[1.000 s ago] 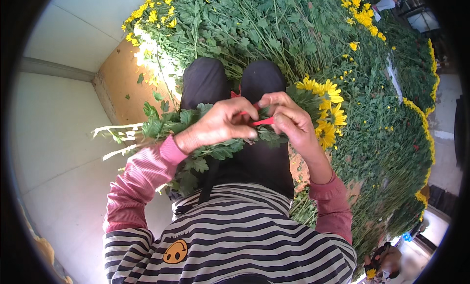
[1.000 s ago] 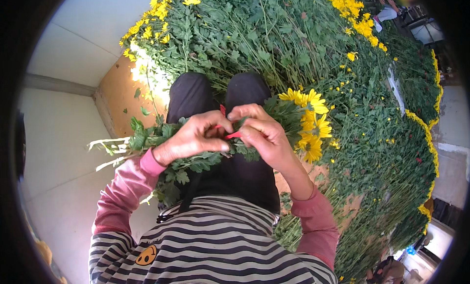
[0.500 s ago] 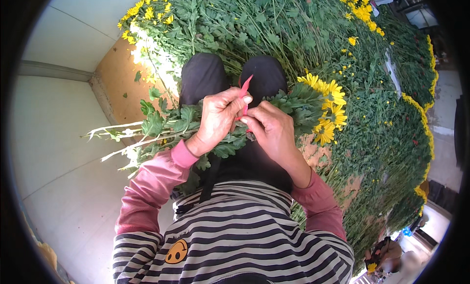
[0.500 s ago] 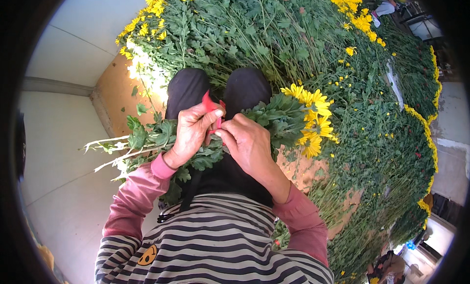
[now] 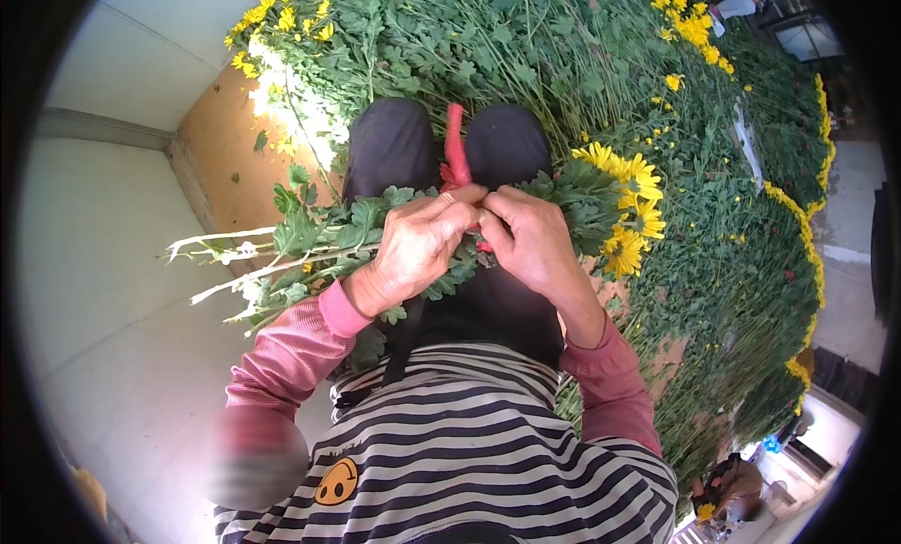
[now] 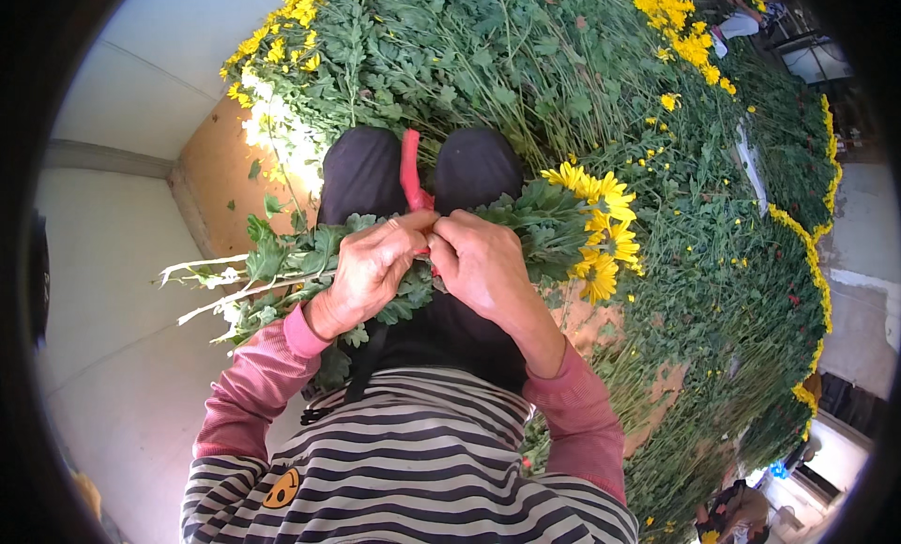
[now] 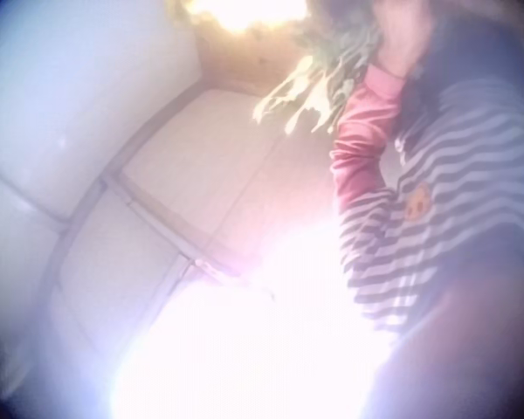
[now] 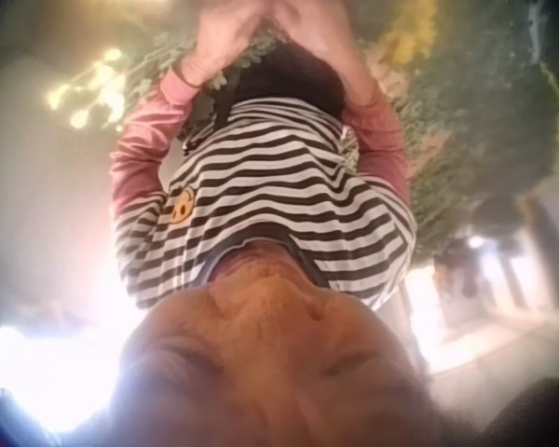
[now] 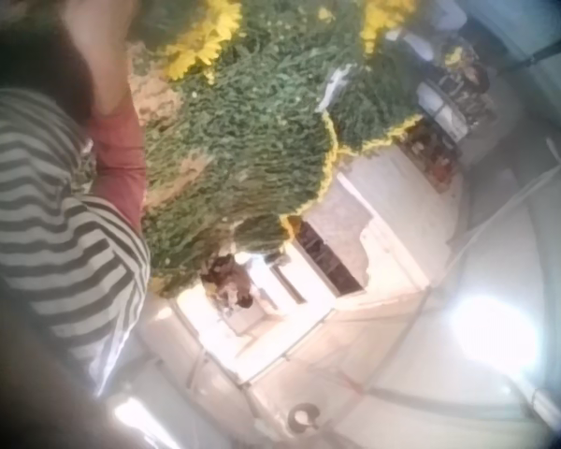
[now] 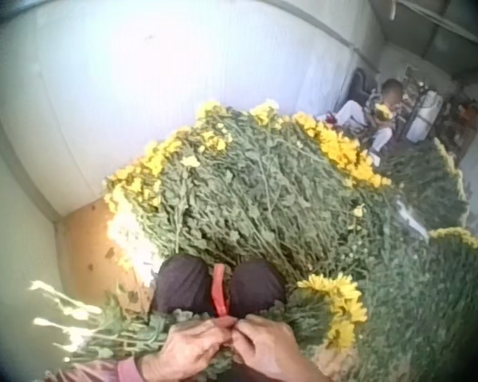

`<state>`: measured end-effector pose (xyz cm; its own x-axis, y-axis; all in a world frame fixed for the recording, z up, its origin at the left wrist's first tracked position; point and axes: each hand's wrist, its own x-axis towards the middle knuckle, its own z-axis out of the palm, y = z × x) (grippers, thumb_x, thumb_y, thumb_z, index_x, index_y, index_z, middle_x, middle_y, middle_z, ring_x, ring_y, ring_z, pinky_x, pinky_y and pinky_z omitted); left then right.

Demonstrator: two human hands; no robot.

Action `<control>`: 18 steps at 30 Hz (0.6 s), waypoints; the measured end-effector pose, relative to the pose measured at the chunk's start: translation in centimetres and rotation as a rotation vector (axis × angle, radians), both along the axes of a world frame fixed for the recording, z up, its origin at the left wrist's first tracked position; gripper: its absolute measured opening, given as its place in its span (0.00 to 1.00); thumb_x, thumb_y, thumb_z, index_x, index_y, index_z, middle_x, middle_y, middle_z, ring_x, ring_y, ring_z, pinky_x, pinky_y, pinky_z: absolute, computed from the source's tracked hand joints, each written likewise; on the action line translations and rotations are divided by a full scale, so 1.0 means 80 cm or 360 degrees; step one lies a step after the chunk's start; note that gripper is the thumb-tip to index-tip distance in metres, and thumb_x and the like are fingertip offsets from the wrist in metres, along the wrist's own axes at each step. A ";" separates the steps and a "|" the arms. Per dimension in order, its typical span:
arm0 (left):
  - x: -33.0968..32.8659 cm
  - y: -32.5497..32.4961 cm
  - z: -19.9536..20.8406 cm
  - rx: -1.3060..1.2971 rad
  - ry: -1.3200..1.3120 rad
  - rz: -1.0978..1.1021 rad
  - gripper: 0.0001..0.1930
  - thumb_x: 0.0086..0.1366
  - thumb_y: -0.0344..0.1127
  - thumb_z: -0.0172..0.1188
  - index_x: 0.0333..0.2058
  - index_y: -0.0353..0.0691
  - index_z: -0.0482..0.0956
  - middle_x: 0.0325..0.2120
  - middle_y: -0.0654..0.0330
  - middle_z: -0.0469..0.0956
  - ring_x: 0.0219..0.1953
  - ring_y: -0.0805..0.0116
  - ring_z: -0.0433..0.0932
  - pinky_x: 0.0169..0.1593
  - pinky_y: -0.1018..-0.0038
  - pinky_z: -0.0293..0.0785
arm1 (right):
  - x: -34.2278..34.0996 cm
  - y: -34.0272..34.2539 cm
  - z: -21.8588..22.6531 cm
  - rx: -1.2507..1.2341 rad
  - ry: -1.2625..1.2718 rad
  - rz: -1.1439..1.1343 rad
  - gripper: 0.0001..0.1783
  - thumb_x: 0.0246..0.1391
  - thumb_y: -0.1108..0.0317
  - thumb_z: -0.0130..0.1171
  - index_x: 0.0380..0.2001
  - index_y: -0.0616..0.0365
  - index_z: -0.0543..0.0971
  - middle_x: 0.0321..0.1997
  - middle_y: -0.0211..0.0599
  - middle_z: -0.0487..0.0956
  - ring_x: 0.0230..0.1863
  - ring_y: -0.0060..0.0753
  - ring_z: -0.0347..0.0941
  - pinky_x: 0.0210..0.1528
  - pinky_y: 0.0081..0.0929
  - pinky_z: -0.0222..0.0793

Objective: The person gathers yellow chrysanthemum stems from a large pile, aligns them into a bunch, and ties the stems with a red rubber band. The person repeats this process to create multiple flower bundles.

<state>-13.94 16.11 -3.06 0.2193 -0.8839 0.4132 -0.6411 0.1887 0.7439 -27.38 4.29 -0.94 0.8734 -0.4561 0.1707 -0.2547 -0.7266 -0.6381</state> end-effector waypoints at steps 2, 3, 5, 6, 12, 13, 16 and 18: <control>-0.002 0.002 -0.004 0.0126 0.0151 0.0083 0.08 0.56 0.21 0.59 0.34 0.37 0.71 0.30 0.54 0.78 0.31 0.58 0.80 0.34 0.69 0.75 | -0.004 0.007 0.013 0.0442 -0.0019 -0.0127 0.05 0.49 0.70 0.60 0.25 0.60 0.77 0.24 0.36 0.73 0.21 0.35 0.73 0.24 0.30 0.67; -0.005 0.001 -0.005 0.0169 0.0229 0.0139 0.08 0.57 0.22 0.58 0.34 0.38 0.71 0.27 0.54 0.77 0.28 0.56 0.79 0.31 0.67 0.74 | -0.005 0.010 0.019 0.0662 -0.0021 -0.0196 0.05 0.49 0.70 0.61 0.27 0.60 0.78 0.24 0.35 0.74 0.21 0.33 0.73 0.24 0.28 0.67; -0.011 -0.002 -0.003 0.0165 0.0390 0.0271 0.07 0.59 0.23 0.56 0.34 0.39 0.69 0.22 0.54 0.75 0.24 0.53 0.77 0.28 0.65 0.72 | -0.004 0.009 0.010 0.0637 -0.0051 -0.0173 0.05 0.49 0.70 0.62 0.28 0.60 0.79 0.24 0.33 0.73 0.20 0.29 0.72 0.24 0.25 0.67; -0.012 -0.002 -0.002 0.0230 0.0426 0.0266 0.07 0.59 0.23 0.57 0.34 0.38 0.69 0.24 0.55 0.76 0.25 0.56 0.78 0.29 0.68 0.73 | -0.006 0.010 0.006 0.0625 -0.0066 -0.0177 0.05 0.48 0.71 0.62 0.29 0.60 0.79 0.24 0.31 0.73 0.20 0.27 0.72 0.24 0.24 0.66; -0.005 0.003 0.004 0.0246 0.0315 0.0114 0.07 0.56 0.20 0.59 0.34 0.34 0.76 0.29 0.54 0.79 0.30 0.59 0.81 0.36 0.71 0.76 | -0.013 -0.003 -0.003 0.0618 -0.0045 0.0007 0.05 0.48 0.76 0.62 0.31 0.62 0.79 0.24 0.28 0.70 0.22 0.19 0.66 0.25 0.19 0.60; -0.006 0.005 0.007 0.0292 0.0342 0.0124 0.08 0.53 0.20 0.61 0.34 0.34 0.78 0.30 0.54 0.79 0.33 0.58 0.80 0.38 0.70 0.76 | -0.014 -0.005 -0.001 0.0671 -0.0025 0.0032 0.04 0.49 0.75 0.61 0.30 0.62 0.79 0.24 0.29 0.71 0.23 0.21 0.67 0.26 0.20 0.61; -0.006 0.008 0.010 0.0290 0.0393 0.0047 0.08 0.52 0.21 0.63 0.33 0.34 0.77 0.36 0.53 0.78 0.38 0.58 0.79 0.41 0.70 0.76 | -0.014 -0.015 0.007 0.0783 0.0024 0.0128 0.04 0.50 0.73 0.60 0.30 0.61 0.79 0.25 0.32 0.72 0.23 0.28 0.69 0.27 0.24 0.64; -0.005 0.008 0.004 0.0258 0.0305 0.0075 0.08 0.51 0.21 0.63 0.32 0.34 0.77 0.42 0.53 0.76 0.41 0.58 0.78 0.42 0.70 0.75 | -0.014 -0.022 0.008 0.0790 0.0034 0.0219 0.04 0.49 0.74 0.59 0.31 0.60 0.79 0.26 0.34 0.71 0.24 0.31 0.70 0.27 0.26 0.64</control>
<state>-14.37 16.78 -2.76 0.3227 -0.9220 0.2138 -0.4909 0.0301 0.8707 -28.48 2.56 -0.31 0.9319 -0.3585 -0.0556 -0.1949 -0.3653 -0.9103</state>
